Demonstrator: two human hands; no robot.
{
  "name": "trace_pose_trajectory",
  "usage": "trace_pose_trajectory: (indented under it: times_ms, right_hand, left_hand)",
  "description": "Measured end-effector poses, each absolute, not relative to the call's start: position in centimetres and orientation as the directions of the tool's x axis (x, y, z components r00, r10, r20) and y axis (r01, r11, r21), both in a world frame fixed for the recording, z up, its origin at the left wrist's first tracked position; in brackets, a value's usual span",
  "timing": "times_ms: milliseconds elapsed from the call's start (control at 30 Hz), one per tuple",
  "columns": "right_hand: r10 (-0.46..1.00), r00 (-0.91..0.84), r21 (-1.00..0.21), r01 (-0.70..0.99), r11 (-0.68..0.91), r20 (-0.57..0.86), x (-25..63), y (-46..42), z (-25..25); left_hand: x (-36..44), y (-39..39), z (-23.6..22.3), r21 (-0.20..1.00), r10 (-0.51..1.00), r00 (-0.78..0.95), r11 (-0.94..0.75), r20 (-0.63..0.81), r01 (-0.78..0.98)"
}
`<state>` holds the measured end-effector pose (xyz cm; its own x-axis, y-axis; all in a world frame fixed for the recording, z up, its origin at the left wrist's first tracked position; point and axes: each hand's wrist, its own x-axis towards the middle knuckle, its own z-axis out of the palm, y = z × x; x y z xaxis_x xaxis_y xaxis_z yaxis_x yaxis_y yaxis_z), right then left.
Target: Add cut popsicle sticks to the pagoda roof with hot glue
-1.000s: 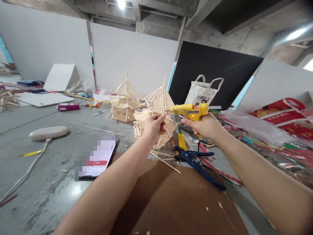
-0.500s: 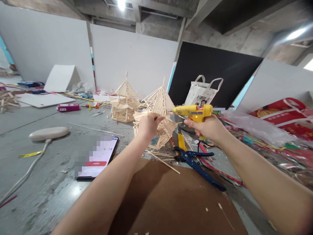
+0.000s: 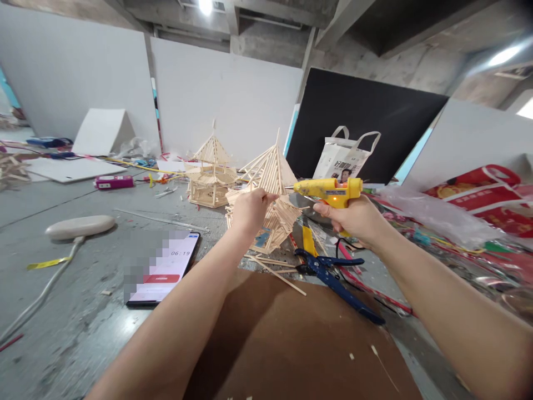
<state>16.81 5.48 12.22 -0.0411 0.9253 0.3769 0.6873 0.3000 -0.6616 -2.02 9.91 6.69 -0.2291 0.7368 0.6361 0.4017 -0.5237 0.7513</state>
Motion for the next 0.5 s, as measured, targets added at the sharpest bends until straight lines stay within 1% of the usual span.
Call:
trace_pose_trajectory:
  times_ms: [133, 200, 367, 500]
  right_hand:
    - [0.928, -0.047, -0.658, 0.692, 0.298, 0.371, 16.83, 5.34, 12.31]
    - [0.927, -0.050, -0.652, 0.696, 0.299, 0.372, 16.87, 5.36, 12.28]
    - [0.925, -0.035, -0.649, 0.703, 0.292, 0.378, 16.84, 5.34, 12.27]
    - [0.930, -0.034, -0.657, 0.698, 0.284, 0.366, 16.97, 5.15, 12.36]
  left_hand:
    - [-2.06, 10.10, 6.48, 0.666, 0.703, -0.192, -0.496, 0.685, 0.557]
    - [-2.07, 10.14, 6.45, 0.632, 0.691, -0.181, -0.480, 0.700, 0.609]
    - [-2.03, 10.17, 6.50, 0.566, 0.684, -0.154, -0.431, 0.713, 0.703]
    - [-2.03, 10.15, 6.50, 0.542, 0.676, -0.142, -0.428, 0.723, 0.724]
